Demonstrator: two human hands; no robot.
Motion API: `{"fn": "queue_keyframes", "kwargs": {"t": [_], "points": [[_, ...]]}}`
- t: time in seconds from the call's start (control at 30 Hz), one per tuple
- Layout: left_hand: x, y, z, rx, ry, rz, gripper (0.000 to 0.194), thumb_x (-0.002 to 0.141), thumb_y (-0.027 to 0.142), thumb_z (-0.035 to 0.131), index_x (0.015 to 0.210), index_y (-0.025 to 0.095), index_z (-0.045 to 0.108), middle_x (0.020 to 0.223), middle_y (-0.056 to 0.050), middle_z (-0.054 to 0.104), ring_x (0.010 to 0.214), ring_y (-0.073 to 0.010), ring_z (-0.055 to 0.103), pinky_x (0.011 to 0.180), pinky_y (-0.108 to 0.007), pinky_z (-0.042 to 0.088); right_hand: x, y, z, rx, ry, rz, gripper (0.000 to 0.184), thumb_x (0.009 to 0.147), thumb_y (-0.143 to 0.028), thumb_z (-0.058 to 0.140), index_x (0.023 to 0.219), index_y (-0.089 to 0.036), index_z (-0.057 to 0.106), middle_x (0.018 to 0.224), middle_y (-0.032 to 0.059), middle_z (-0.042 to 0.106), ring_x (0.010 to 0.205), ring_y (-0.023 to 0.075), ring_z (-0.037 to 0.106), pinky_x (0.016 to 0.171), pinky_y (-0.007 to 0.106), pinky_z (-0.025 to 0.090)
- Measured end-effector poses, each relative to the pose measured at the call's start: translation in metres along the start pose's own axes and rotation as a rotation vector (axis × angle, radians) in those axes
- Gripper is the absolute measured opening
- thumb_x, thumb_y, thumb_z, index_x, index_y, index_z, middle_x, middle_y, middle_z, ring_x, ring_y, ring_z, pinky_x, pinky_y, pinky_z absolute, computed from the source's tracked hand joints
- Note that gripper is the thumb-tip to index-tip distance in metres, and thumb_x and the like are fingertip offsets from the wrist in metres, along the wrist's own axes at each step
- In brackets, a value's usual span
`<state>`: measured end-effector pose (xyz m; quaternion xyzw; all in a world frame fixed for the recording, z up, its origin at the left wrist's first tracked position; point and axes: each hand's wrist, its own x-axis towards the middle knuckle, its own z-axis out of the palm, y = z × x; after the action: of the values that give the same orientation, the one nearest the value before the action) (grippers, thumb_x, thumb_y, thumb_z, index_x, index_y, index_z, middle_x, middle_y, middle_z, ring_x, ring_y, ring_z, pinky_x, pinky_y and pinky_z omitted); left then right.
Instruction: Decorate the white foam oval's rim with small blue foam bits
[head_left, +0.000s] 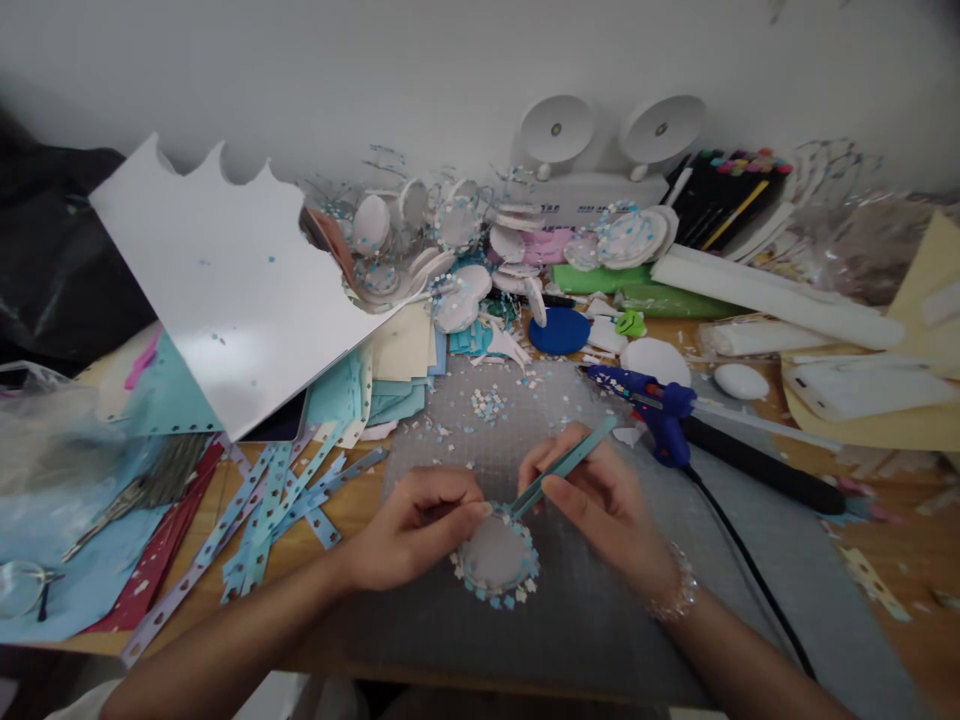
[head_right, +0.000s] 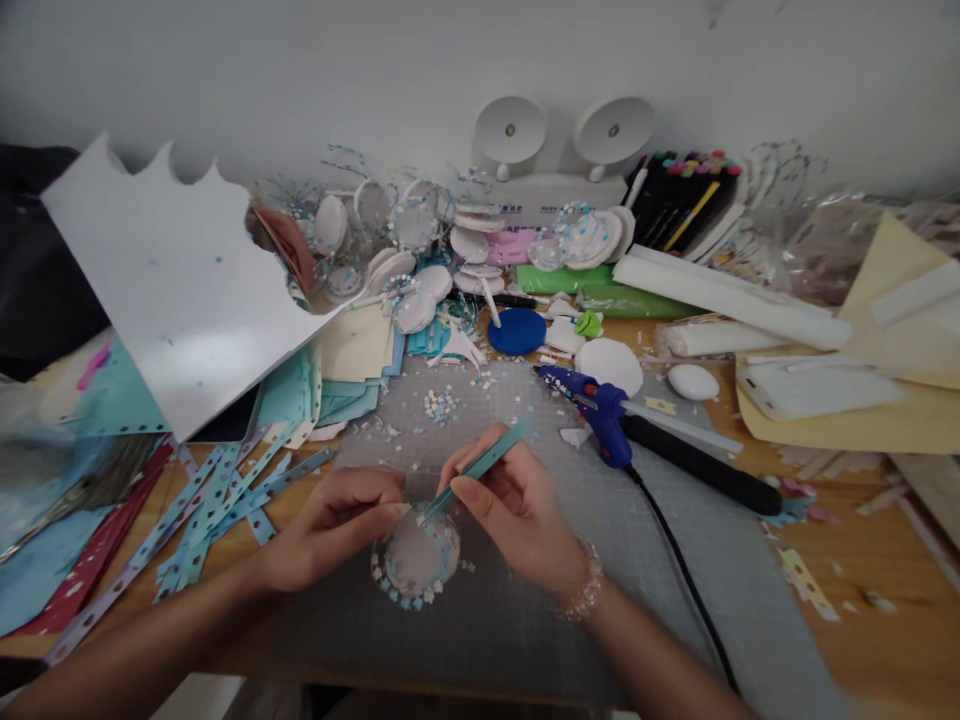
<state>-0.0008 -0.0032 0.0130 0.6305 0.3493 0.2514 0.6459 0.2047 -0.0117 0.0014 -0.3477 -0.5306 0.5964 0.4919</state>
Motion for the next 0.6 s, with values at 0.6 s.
{"fn": "queue_keyframes", "kwargs": {"t": [0.6], "points": [[0.0010,-0.0029,-0.0024,0.035,-0.011,0.007,0.038,0.092,0.035,0.047,0.060,0.015,0.044,0.061,0.003,0.038,0.056,-0.0089,0.033,0.050,-0.022,0.026,0.0021,0.0042,-0.0018,0.029,0.186,-0.048,0.005,0.089,-0.029,0.057,0.092,-0.025,0.057,0.089,0.0016,0.060,0.072,0.0133,0.056,0.064,0.028,0.050]]}}
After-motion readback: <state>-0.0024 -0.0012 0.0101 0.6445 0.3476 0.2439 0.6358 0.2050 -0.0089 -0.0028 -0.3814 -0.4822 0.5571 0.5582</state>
